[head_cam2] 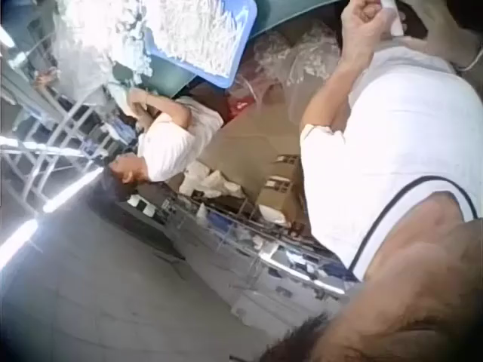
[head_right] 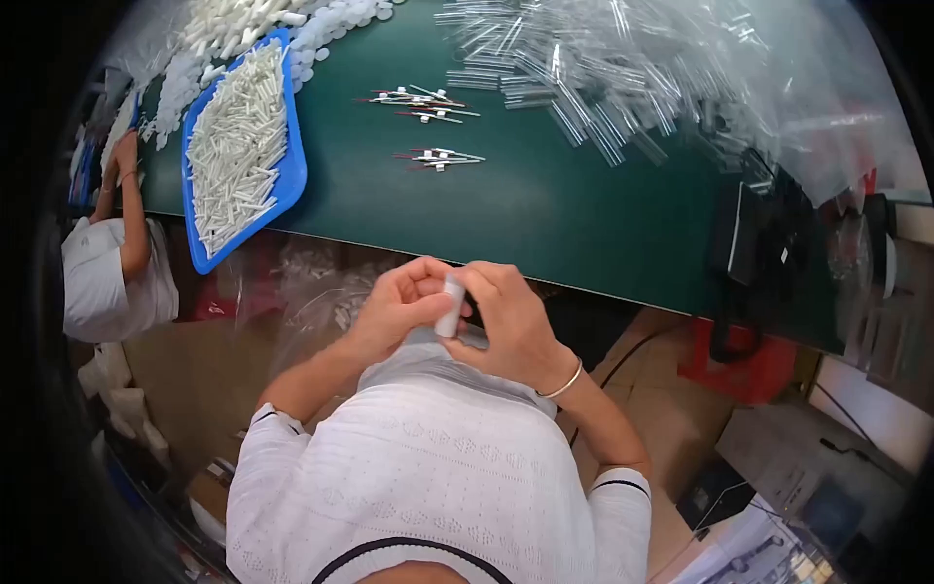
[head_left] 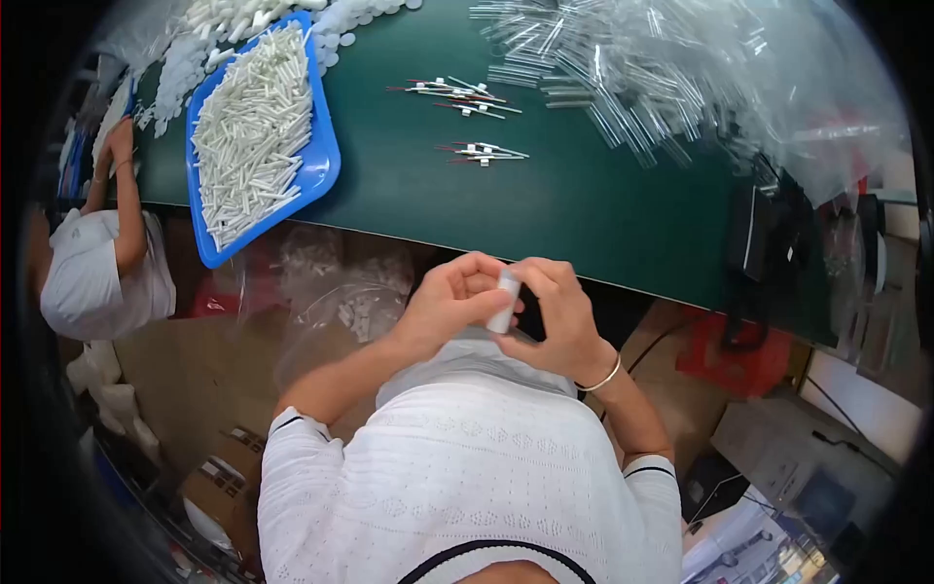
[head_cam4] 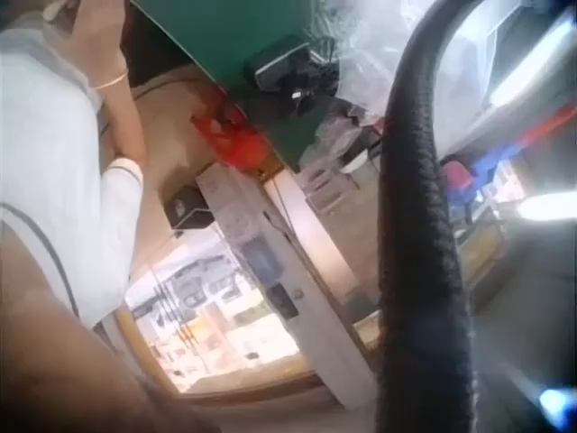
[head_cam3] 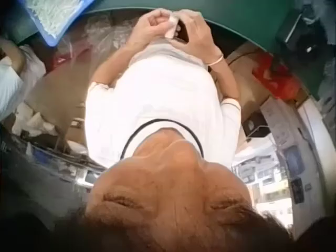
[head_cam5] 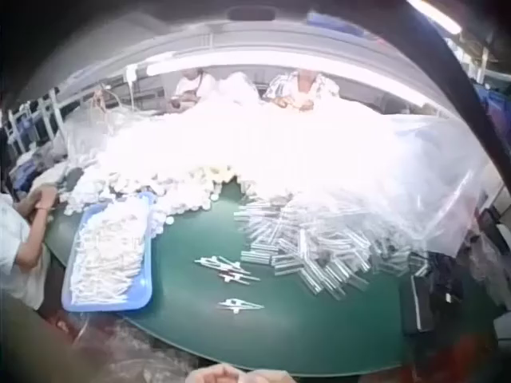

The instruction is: The person assembles small plastic housing and plastic stem components by hand at a factory workbench.

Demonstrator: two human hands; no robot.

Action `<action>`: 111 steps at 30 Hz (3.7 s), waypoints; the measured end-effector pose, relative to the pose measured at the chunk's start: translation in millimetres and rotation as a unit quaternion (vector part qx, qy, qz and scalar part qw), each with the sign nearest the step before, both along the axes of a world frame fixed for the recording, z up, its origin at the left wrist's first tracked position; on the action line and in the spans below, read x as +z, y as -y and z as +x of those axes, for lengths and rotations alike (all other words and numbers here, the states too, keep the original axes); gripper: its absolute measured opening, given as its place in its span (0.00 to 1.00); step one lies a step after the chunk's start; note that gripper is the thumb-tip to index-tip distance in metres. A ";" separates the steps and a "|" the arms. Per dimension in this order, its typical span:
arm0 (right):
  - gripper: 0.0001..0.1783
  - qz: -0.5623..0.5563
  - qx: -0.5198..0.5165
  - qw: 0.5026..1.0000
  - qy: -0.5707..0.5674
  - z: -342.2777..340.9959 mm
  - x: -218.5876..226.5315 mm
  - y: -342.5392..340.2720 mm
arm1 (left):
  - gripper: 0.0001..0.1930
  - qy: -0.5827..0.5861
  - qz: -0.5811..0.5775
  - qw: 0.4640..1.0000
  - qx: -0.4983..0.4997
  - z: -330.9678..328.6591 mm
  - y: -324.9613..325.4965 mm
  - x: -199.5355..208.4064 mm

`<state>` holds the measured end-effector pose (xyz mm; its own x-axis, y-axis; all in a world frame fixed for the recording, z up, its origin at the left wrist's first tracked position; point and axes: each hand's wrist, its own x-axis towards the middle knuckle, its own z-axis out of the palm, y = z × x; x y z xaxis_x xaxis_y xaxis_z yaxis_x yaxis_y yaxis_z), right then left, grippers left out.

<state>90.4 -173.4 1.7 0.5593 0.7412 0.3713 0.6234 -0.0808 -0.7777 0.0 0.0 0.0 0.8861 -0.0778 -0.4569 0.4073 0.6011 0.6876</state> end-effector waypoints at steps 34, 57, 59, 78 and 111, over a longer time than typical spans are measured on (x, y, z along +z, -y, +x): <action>0.06 0.041 -0.031 0.957 -0.285 71.1 7.5 -57.4 | 0.03 0.228 0.848 0.468 0.098 128.7 -200.9 24.2; 0.09 -0.023 -0.109 0.986 -0.122 41.9 30.3 -27.6 | 0.16 0.085 -0.040 0.995 0.038 64.1 -50.1 8.4; 0.06 -0.024 -0.125 0.989 -0.074 38.1 31.6 -24.8 | 0.17 0.073 -0.074 0.993 0.048 62.9 -46.8 4.6; 0.04 -0.049 -0.117 0.992 -0.003 31.5 38.3 -19.0 | 0.14 0.105 0.066 0.991 0.051 55.0 -44.0 11.8; 0.03 0.090 -0.111 0.989 0.041 18.9 0.3 -46.9 | 0.12 0.280 0.100 0.949 0.107 43.9 -17.3 -4.9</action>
